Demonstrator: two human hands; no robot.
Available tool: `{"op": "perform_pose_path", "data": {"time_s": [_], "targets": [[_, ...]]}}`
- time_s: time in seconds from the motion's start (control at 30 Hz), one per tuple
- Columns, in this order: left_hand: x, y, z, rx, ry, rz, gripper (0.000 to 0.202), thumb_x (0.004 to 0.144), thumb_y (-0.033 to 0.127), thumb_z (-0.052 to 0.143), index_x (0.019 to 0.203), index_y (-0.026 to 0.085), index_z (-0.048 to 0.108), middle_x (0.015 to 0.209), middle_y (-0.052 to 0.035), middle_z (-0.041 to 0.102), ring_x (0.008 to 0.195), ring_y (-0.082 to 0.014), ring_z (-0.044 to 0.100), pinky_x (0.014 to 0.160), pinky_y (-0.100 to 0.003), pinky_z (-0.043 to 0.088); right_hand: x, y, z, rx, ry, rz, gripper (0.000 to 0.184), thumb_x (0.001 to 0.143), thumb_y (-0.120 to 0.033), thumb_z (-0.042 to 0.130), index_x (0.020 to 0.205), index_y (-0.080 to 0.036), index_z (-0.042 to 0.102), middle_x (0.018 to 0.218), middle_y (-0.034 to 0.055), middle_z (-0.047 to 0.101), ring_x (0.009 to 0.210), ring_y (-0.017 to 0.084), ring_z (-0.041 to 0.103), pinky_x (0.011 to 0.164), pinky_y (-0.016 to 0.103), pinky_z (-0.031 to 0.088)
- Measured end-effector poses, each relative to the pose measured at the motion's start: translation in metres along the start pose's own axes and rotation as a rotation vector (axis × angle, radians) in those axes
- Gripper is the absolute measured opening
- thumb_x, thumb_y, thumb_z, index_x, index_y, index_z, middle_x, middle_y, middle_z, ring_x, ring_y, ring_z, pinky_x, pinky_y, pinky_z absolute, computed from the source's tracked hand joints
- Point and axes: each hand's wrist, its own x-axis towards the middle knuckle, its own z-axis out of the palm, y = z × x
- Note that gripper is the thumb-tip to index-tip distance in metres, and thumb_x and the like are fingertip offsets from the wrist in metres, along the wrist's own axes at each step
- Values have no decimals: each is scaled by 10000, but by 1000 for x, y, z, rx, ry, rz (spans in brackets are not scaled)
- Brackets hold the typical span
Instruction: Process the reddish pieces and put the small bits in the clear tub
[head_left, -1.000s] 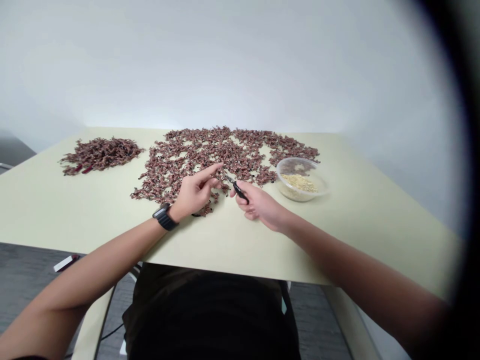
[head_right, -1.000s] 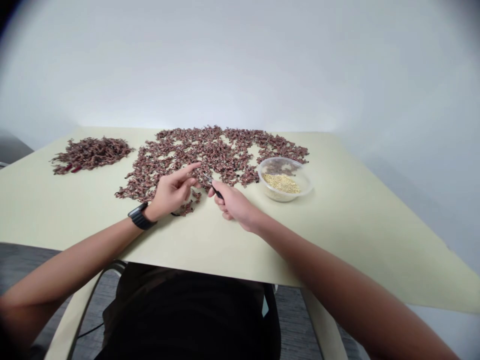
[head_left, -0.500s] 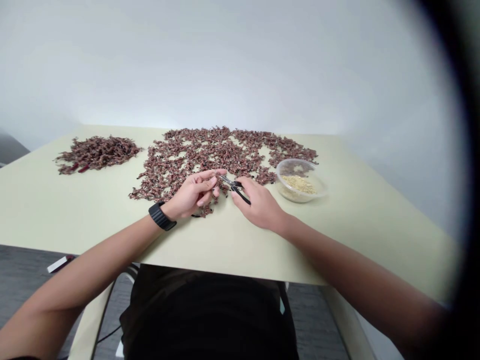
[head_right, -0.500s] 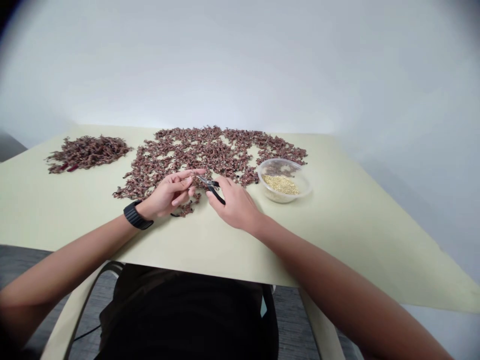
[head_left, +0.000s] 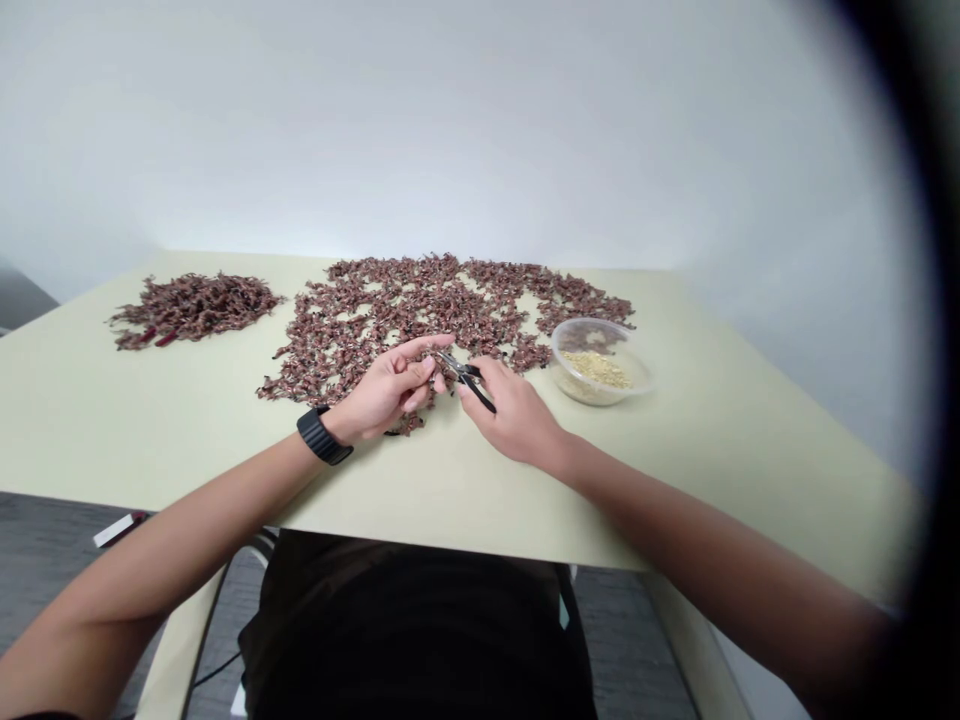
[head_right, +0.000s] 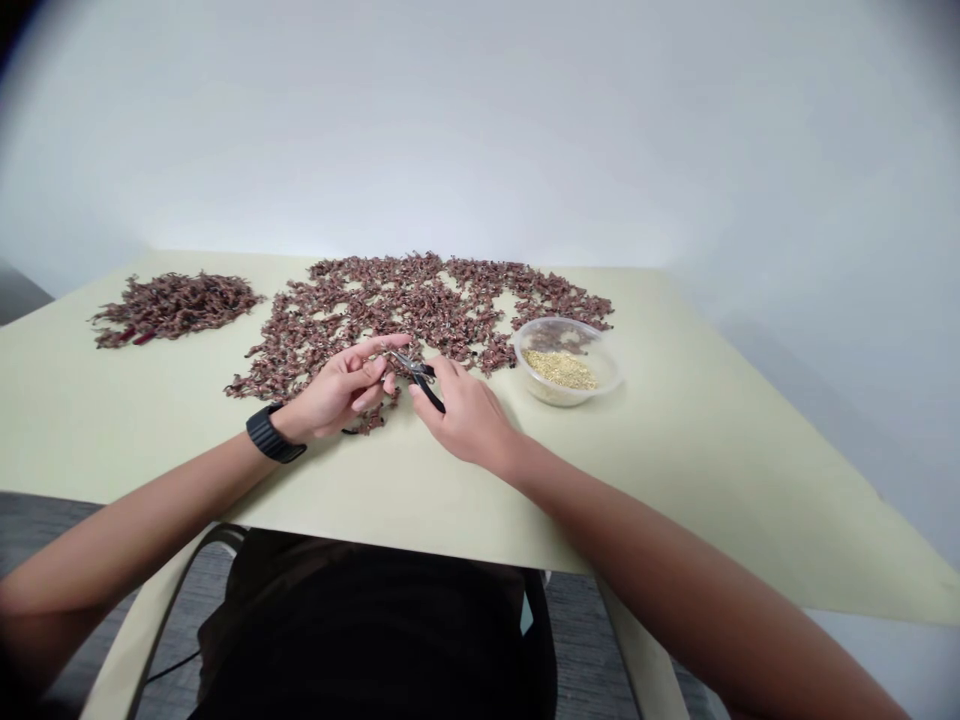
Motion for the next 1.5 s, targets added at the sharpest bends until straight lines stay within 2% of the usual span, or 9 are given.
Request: {"op": "perform_pose_path", "data": {"time_s": [0.33,0.53,0.7,0.9,1.07,1.23,1.33,1.43,1.5], "targets": [[-2,-3,6,135,28,94,582,946,397,683,1467,191,524,812,-40,689,461,-30,401,452,-172,326,-1,-2,-3,-60,-14,15,285,1043,-439,428,1190,-212,518,1059,106,653,930,284,636,785,370,448],[-3,-4,10,226,73,148,604,935,432,691,1458,179,527,805,-49,694,475,-45,440,456,-176,368,-4,-10,2,-80,-5,72,284,1045,-442,411,1170,-210,517,1034,117,662,889,295,641,721,361,426],[-5,-5,16,314,138,185,642,922,460,697,1457,156,513,754,-41,692,454,-61,470,440,-178,397,-4,-18,3,17,-44,147,271,1045,-440,398,1116,-212,525,959,106,683,819,280,645,647,331,388],[-6,-7,19,389,174,212,613,936,459,675,1443,151,522,672,-4,647,431,-71,473,413,-181,385,-5,-21,5,135,-45,199,249,1034,-453,439,1075,-224,528,908,72,675,796,260,635,646,325,385],[-3,-7,14,347,154,223,631,938,458,672,1468,166,494,743,-21,670,453,-69,471,424,-194,379,-3,-20,2,350,10,191,240,1048,-455,414,1000,-240,512,849,22,638,750,209,583,670,321,401],[0,-4,5,288,78,202,596,958,445,647,1462,183,466,780,-27,672,504,-82,478,475,-210,369,1,-4,-2,433,30,247,302,1052,-495,401,938,-242,520,780,-7,563,723,189,524,666,319,379],[3,-4,1,264,49,194,530,958,427,651,1397,184,480,761,-13,655,536,-85,453,509,-206,337,3,7,0,492,-22,283,349,1046,-533,401,931,-238,548,755,-19,513,698,175,483,645,309,361],[7,-7,-6,250,52,185,377,953,400,656,1227,178,524,742,1,638,552,-85,430,541,-209,330,4,12,2,554,-48,308,362,1033,-550,419,937,-233,565,737,-25,476,665,162,441,609,292,341],[10,-10,-12,215,48,152,289,936,356,672,1118,178,534,756,-1,629,601,-97,468,574,-214,351,4,12,2,587,-65,296,356,1027,-548,435,941,-231,571,735,-25,473,649,153,421,594,283,332]]}}
